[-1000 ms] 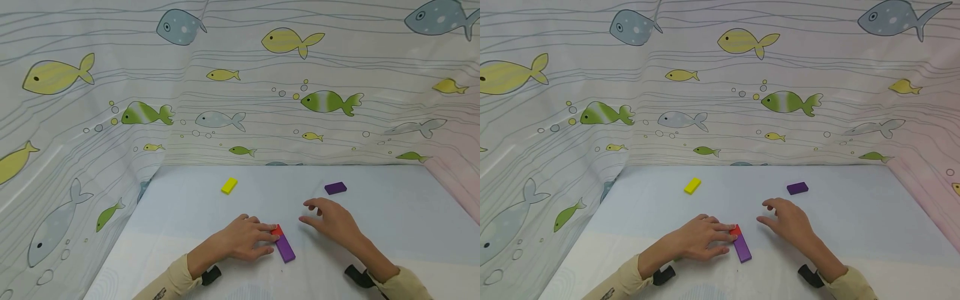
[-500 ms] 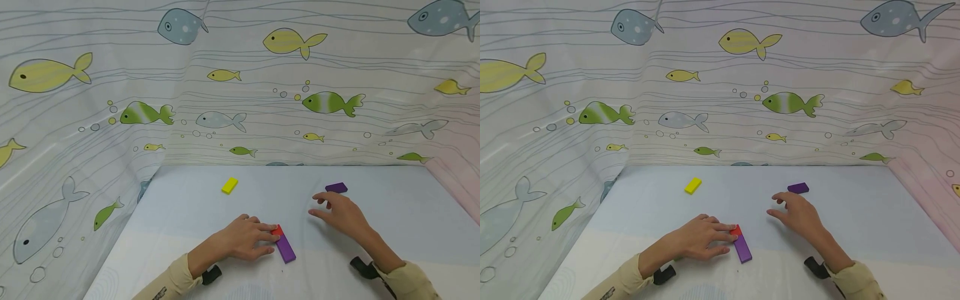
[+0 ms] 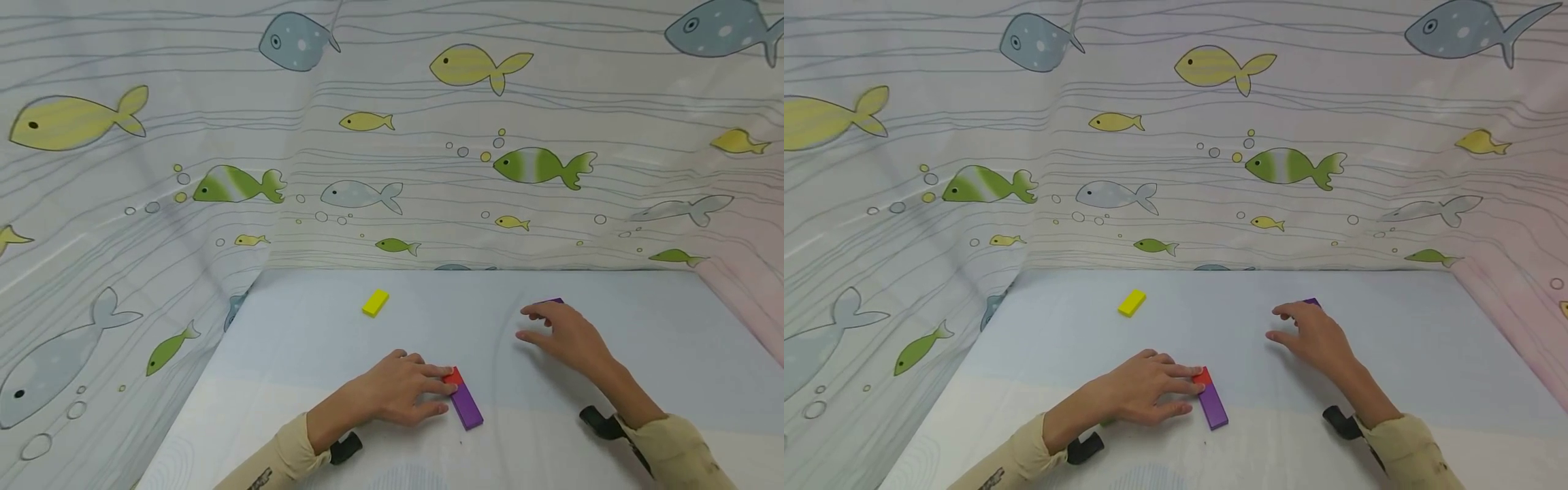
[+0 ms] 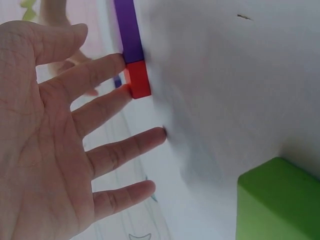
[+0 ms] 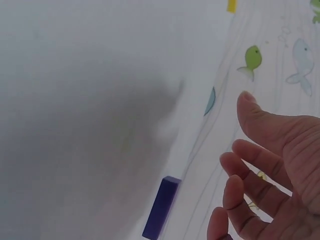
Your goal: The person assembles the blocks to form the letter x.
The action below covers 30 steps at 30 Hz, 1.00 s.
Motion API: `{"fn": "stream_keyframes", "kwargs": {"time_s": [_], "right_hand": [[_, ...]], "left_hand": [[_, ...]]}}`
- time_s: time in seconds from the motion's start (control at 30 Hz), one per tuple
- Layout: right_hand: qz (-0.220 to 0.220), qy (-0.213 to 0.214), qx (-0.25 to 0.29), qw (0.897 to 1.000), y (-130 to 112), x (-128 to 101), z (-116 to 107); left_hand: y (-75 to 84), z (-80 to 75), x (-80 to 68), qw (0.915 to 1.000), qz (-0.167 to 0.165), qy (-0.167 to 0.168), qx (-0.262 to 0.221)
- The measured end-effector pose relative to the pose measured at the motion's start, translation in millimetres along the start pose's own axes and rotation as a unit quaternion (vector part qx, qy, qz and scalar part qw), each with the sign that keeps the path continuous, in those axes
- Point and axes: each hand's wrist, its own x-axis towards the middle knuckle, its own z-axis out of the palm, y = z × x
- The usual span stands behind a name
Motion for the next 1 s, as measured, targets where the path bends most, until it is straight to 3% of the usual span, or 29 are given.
{"fn": "stream_keyframes", "kwargs": {"time_s": [0.33, 1.0], "right_hand": [[0.001, -0.023, 0.003, 1.0, 15.8, 8.6, -6.5], [0.025, -0.019, -0.012, 0.999, 37.2, 21.6, -10.3]], "left_hand": [[-0.2, -0.3, -0.1, 1.0, 0.0, 0.0, -0.005], [0.3, -0.9, -1.2, 1.0, 0.003, 0.003, -0.007]]}}
